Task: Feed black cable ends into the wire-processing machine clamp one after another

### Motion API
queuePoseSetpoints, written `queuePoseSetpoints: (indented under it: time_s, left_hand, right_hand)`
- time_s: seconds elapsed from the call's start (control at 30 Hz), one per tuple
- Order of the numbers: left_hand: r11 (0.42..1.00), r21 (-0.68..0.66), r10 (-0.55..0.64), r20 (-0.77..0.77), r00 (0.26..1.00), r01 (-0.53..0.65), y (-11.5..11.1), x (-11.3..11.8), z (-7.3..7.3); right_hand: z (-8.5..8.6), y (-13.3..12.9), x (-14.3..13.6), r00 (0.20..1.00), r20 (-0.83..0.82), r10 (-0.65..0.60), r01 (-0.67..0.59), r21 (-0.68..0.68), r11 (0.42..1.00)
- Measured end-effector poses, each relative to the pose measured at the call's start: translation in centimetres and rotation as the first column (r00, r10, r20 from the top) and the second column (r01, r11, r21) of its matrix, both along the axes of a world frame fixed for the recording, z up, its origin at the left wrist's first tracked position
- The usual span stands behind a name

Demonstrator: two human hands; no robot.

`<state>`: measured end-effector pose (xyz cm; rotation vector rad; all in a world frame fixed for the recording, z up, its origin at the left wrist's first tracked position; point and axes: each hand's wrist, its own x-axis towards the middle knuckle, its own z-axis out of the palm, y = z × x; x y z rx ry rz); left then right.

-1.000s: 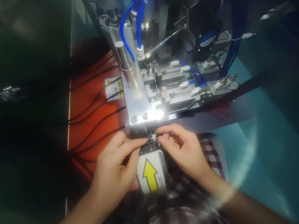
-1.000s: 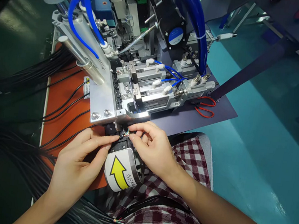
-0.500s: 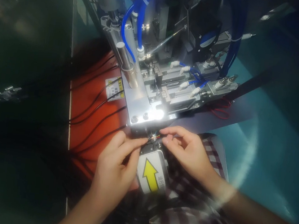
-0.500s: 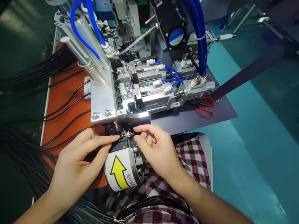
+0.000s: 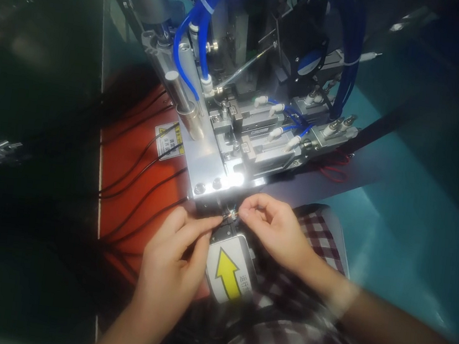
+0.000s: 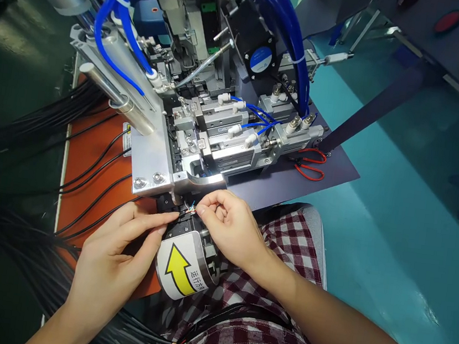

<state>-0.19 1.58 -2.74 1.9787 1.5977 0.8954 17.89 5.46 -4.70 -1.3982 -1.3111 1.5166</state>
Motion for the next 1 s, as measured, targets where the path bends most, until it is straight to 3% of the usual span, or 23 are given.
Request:
queuePoseSetpoints:
  time_s: [0.53, 0.8, 1.0]
  left_hand:
    - [1.000, -0.008, 0.011, -0.017, 1.000, -0.012, -0.1, -0.1, 0.2]
    - [0.999, -0.032, 0.021, 0.000, 1.000, -0.021, -0.1, 0.0, 0.1]
    - [1.000, -0.026, 0.017, -0.001, 1.000, -0.017, 0.0, 0.0, 0.1]
  right_hand:
    - [0.1, 0.1, -0.3, 0.996, 0.089, 0.023, -0.026, 0.022, 0.999]
    - [0.7, 0.1, -0.2, 0.972, 0.233, 0.033, -0.052, 0.077, 0.996]
    - [1.0, 0.5, -0.2, 0.974, 0.216, 0.068, -0.067, -0.012, 0.998]
